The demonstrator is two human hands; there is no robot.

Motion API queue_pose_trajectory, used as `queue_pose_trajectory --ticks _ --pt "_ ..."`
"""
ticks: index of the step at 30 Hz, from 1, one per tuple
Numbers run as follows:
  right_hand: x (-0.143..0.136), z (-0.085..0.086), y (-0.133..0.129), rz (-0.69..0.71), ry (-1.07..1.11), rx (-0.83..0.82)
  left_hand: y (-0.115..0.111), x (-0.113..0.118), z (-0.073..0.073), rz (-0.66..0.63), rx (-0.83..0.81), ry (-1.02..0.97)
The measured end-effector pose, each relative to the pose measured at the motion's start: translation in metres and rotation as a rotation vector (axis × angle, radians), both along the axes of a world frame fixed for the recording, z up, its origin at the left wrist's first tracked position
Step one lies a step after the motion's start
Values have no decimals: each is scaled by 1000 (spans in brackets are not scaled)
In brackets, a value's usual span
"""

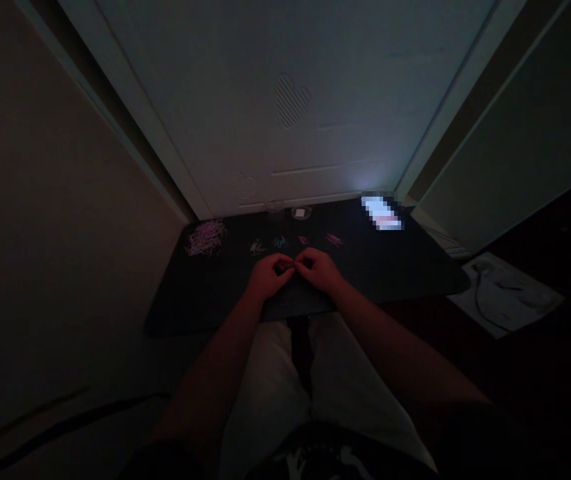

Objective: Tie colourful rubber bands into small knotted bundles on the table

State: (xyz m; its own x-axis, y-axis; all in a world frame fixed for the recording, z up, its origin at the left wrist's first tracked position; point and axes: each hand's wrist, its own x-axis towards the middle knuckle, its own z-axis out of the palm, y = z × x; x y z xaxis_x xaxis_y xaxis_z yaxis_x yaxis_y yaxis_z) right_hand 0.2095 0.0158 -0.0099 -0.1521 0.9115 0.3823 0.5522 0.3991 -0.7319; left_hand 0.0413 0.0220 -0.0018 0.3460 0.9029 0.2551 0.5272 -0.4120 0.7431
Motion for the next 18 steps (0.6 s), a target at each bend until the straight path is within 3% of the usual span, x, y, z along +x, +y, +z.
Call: queue_pose_trajectory --ticks 18 --pt "1 -1 1 0 -25 -3 3 -1 -4 70 -7 25"
